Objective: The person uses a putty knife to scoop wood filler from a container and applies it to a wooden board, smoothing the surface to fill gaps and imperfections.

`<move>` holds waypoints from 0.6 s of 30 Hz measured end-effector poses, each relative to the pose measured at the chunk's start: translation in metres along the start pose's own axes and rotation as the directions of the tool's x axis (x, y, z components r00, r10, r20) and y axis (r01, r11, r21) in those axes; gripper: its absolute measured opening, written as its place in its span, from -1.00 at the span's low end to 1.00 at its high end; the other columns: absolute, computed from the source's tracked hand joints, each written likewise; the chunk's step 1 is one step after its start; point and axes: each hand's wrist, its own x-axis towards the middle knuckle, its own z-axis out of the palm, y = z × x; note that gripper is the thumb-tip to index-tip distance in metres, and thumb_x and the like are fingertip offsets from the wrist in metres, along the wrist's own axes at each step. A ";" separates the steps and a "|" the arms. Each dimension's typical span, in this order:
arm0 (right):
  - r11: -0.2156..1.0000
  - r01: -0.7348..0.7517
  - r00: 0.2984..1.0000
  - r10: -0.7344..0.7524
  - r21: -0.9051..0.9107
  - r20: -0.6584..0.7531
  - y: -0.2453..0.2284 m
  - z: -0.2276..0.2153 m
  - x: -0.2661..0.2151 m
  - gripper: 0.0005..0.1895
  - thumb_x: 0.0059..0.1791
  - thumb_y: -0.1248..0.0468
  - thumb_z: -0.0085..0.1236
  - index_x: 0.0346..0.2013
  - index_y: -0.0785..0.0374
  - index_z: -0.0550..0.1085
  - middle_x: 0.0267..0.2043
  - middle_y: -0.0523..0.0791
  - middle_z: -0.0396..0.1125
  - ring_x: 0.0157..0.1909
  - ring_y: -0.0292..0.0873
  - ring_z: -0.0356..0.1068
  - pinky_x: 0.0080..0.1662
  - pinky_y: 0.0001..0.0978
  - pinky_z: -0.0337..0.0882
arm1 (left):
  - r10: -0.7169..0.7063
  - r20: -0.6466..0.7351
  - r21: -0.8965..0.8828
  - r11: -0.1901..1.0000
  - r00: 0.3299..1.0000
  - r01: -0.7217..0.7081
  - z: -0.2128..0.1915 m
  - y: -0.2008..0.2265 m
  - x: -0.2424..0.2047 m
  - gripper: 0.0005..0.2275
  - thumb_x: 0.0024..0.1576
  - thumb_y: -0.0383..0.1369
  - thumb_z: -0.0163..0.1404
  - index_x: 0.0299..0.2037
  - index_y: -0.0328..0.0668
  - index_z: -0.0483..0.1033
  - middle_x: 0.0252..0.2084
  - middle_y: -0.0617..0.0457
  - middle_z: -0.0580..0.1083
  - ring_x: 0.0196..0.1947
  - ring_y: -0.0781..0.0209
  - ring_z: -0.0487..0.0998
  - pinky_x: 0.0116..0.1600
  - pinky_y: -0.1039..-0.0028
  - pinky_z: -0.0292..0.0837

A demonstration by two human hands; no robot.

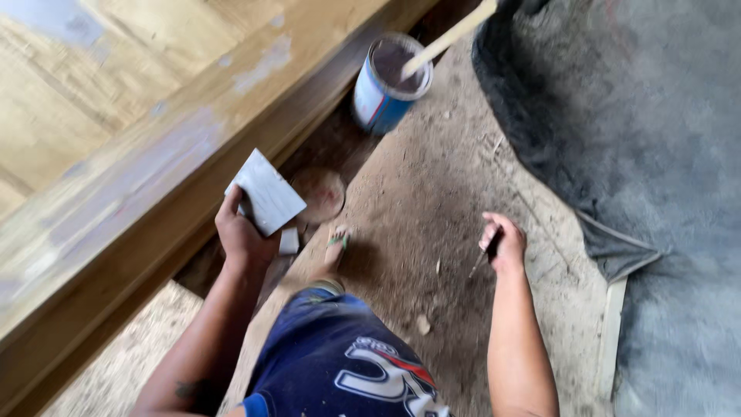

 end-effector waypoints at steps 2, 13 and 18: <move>0.980 0.144 0.981 -0.123 -0.136 0.150 -0.042 0.057 0.039 -0.75 0.08 0.23 0.05 -0.16 0.40 0.50 -0.59 -0.20 0.22 -0.63 -0.28 0.17 -0.54 -0.40 0.19 | 0.035 0.024 -0.049 0.998 0.999 -0.034 0.022 -0.024 0.048 -0.68 0.28 -0.19 -0.15 0.08 -0.19 0.50 0.01 -0.01 0.57 0.00 0.02 0.61 0.18 0.13 0.50; 0.745 0.434 0.855 -0.163 -0.507 0.492 -0.152 0.249 0.262 -0.63 0.12 0.00 0.07 -0.09 0.27 0.52 -0.43 -0.10 0.48 -0.45 -0.35 0.38 -0.26 -0.52 0.35 | -0.042 0.058 -0.126 0.991 0.997 0.049 0.166 -0.099 0.194 -0.68 0.28 -0.18 -0.14 0.07 -0.20 0.50 -0.01 -0.03 0.57 -0.01 0.04 0.61 0.19 0.15 0.52; 0.692 0.532 0.684 -0.013 -0.487 0.729 -0.176 0.289 0.325 -0.71 0.09 0.14 0.13 -0.24 0.36 0.54 -0.37 -0.09 0.47 -0.36 -0.25 0.43 -0.19 -0.40 0.44 | 0.161 -0.056 -0.183 0.968 0.985 -0.169 0.140 -0.095 0.198 -0.68 0.32 -0.21 -0.15 0.10 -0.25 0.50 0.03 -0.06 0.56 0.03 0.01 0.61 0.23 0.17 0.50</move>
